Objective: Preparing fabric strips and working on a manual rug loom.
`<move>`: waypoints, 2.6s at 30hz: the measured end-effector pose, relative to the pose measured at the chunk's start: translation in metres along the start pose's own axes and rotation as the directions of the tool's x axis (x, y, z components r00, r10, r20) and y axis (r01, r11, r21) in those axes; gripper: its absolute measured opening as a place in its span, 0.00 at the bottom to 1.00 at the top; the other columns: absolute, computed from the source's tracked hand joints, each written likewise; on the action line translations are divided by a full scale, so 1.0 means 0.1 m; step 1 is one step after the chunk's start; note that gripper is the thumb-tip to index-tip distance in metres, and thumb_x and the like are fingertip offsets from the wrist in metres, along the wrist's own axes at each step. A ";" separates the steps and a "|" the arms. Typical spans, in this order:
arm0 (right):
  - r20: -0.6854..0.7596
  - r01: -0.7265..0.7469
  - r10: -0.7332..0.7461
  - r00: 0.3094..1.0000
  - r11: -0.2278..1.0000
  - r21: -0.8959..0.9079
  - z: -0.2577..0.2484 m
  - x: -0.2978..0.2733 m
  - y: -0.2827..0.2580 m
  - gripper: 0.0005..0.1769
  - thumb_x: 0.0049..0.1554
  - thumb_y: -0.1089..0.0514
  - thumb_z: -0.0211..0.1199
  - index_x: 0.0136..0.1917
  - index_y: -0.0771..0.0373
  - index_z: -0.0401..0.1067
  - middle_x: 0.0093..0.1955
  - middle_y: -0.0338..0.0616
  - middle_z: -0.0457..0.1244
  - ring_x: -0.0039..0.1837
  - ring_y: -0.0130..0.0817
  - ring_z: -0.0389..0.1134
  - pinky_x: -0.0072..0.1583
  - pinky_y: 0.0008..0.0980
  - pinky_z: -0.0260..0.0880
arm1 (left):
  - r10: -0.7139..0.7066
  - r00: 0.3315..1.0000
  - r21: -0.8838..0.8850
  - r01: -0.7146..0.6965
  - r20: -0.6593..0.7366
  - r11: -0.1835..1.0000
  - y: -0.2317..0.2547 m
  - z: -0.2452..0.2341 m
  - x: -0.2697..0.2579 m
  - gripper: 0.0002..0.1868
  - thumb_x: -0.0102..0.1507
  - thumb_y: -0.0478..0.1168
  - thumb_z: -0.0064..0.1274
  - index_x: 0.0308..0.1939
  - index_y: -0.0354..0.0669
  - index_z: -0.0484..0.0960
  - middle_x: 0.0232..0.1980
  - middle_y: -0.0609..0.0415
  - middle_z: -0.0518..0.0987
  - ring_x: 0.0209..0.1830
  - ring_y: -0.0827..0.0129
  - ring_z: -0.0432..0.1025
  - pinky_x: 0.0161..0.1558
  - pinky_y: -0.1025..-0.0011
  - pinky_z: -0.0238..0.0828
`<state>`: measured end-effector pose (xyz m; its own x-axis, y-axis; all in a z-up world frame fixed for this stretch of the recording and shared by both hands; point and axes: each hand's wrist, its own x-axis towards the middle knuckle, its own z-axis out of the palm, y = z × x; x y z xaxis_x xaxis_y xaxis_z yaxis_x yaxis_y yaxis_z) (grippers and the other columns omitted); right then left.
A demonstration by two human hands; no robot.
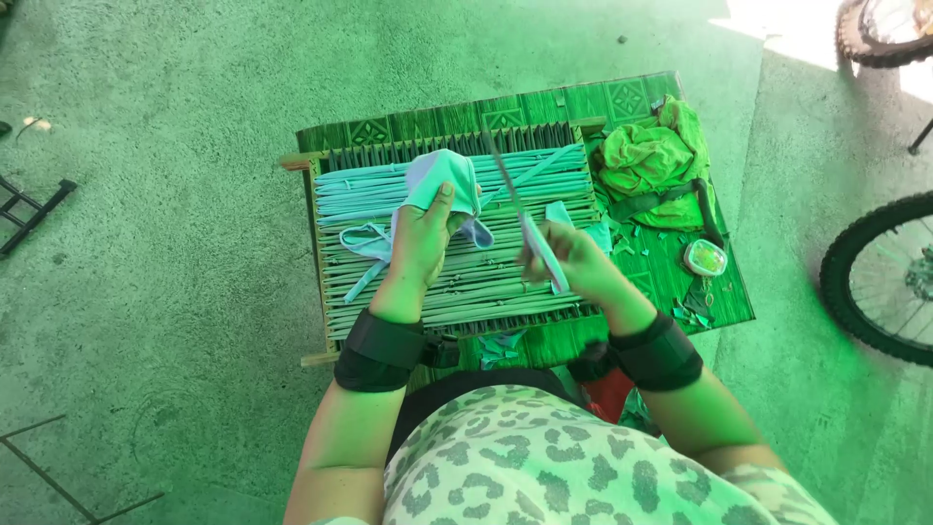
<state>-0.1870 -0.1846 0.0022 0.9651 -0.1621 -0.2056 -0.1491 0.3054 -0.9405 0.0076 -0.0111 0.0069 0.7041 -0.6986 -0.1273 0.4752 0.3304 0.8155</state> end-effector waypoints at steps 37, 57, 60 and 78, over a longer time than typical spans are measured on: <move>0.033 -0.031 0.028 0.999 0.993 0.117 -0.28 -0.38 0.26 0.24 0.58 0.45 0.68 0.58 0.63 0.67 0.43 0.43 0.68 0.43 0.31 0.72 0.47 0.31 0.76 | 0.152 0.959 0.144 -0.190 0.238 0.971 -0.44 0.84 0.01 0.17 0.75 0.29 0.40 0.67 0.32 0.71 0.66 0.46 0.76 0.66 0.65 0.72 0.69 0.63 0.73; 0.060 -0.022 0.015 0.998 0.991 0.133 -0.26 -0.37 0.18 0.28 0.60 0.40 0.65 0.58 0.66 0.66 0.43 0.47 0.67 0.43 0.33 0.72 0.46 0.35 0.77 | 0.128 0.952 0.150 -0.174 0.277 0.973 -0.56 0.77 -0.09 0.17 0.74 0.28 0.39 0.67 0.33 0.70 0.64 0.48 0.76 0.65 0.65 0.72 0.70 0.62 0.72; 0.053 -0.041 0.034 0.998 0.989 0.144 -0.25 -0.36 0.18 0.24 0.61 0.43 0.65 0.57 0.64 0.66 0.42 0.44 0.67 0.43 0.30 0.71 0.46 0.32 0.77 | 0.140 0.950 0.193 -0.199 0.281 0.961 -0.58 0.72 -0.08 0.17 0.74 0.28 0.39 0.67 0.33 0.71 0.64 0.48 0.77 0.66 0.65 0.72 0.69 0.63 0.72; -0.037 0.022 -0.018 0.999 0.993 0.112 -0.47 -0.46 0.05 0.14 0.60 0.53 0.65 0.55 0.60 0.68 0.38 0.41 0.67 0.36 0.28 0.70 0.40 0.28 0.73 | 0.368 0.904 0.225 -0.413 0.216 0.883 0.14 0.91 0.71 0.13 0.73 0.37 0.53 0.60 0.38 0.76 0.53 0.57 0.79 0.53 0.78 0.73 0.57 0.72 0.74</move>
<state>-0.2424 -0.2194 -0.0061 0.9591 -0.2019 -0.1984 -0.1027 0.4049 -0.9086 0.0166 -0.1140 0.0609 0.6977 -0.6472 0.3071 0.0101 0.4375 0.8991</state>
